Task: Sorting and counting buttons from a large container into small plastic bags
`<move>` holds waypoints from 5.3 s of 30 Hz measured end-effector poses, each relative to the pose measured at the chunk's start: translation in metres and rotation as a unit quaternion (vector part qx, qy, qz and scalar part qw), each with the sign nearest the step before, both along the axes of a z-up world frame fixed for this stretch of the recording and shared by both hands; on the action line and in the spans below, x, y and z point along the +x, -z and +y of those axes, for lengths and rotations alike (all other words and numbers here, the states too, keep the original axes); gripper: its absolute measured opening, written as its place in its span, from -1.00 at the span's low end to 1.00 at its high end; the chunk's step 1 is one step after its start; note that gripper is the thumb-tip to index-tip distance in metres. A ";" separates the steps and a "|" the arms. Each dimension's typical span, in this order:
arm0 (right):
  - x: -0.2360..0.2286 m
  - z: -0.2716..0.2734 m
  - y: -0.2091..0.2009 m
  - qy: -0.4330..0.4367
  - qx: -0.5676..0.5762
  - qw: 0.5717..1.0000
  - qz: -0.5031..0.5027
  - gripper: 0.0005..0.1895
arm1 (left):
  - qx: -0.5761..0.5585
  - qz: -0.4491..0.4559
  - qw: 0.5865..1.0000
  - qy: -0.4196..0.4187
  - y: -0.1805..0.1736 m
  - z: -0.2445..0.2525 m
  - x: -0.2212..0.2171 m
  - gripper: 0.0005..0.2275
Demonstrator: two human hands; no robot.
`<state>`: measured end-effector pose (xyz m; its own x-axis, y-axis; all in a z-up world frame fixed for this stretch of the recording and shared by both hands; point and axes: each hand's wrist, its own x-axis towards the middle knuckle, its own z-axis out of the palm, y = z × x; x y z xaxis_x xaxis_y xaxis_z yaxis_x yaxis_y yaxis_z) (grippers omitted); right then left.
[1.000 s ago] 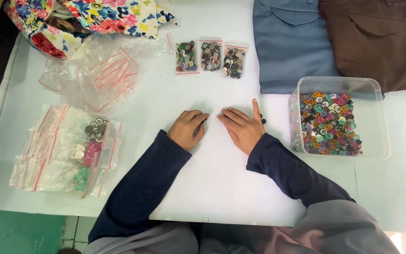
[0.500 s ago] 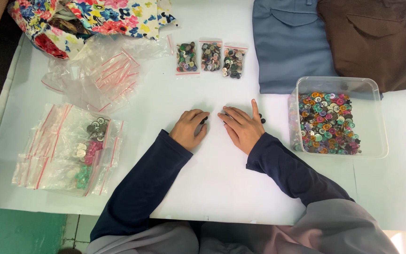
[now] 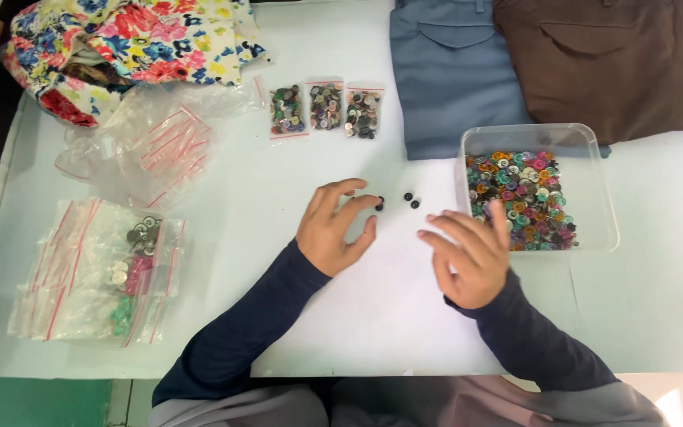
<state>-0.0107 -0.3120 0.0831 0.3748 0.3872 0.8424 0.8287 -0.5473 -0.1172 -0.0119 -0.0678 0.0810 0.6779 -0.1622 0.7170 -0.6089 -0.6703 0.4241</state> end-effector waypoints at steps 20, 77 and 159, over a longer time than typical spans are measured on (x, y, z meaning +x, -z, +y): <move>0.111 -0.171 0.082 0.189 -0.221 0.862 0.415 -0.21 | 0.369 0.294 0.881 0.032 0.047 -0.228 0.135 -0.52; 0.084 -0.148 -0.010 0.088 0.256 0.823 0.500 -0.67 | 0.234 0.232 0.925 0.190 0.032 -0.203 0.138 -0.58; 0.044 0.210 0.075 -0.002 -0.222 0.972 0.075 -0.65 | 0.010 0.268 0.958 -0.104 0.075 0.152 -0.022 -0.72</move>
<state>0.0333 -0.1019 0.0079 0.4779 0.7022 0.5277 0.8232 -0.5677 0.0099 -0.0341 0.0845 0.0059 0.9667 0.0059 0.2560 -0.1604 -0.7653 0.6234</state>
